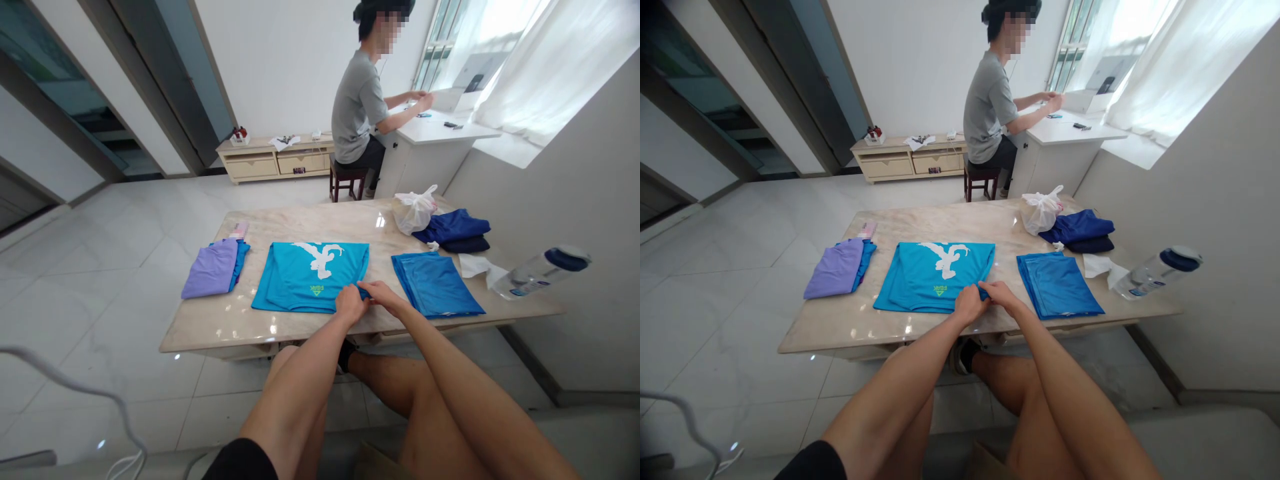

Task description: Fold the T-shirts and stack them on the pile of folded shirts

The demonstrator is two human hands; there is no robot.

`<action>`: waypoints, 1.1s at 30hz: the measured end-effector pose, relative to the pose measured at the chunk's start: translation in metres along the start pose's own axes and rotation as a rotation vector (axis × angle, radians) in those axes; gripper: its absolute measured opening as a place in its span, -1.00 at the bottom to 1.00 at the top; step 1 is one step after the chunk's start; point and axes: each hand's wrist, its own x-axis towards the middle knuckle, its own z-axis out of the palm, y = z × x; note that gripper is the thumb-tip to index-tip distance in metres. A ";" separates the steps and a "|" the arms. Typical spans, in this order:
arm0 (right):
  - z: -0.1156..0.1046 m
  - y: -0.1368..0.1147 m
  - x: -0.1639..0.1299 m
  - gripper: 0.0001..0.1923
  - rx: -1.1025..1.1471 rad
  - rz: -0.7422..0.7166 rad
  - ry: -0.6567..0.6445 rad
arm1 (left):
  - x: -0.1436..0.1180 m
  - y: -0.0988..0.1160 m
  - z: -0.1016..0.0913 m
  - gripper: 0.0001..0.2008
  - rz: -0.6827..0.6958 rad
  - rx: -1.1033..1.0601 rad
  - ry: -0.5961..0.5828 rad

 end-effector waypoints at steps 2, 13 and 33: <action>-0.001 -0.003 0.001 -0.58 0.084 0.042 0.006 | 0.004 -0.001 0.000 -0.52 -0.046 -0.066 0.009; -0.004 -0.012 -0.001 -0.37 0.155 0.027 -0.328 | 0.011 -0.013 -0.009 -0.64 -0.117 -0.175 0.003; -0.034 -0.006 -0.005 -0.51 0.127 0.226 0.234 | -0.020 -0.003 -0.024 -0.72 0.145 0.007 -0.168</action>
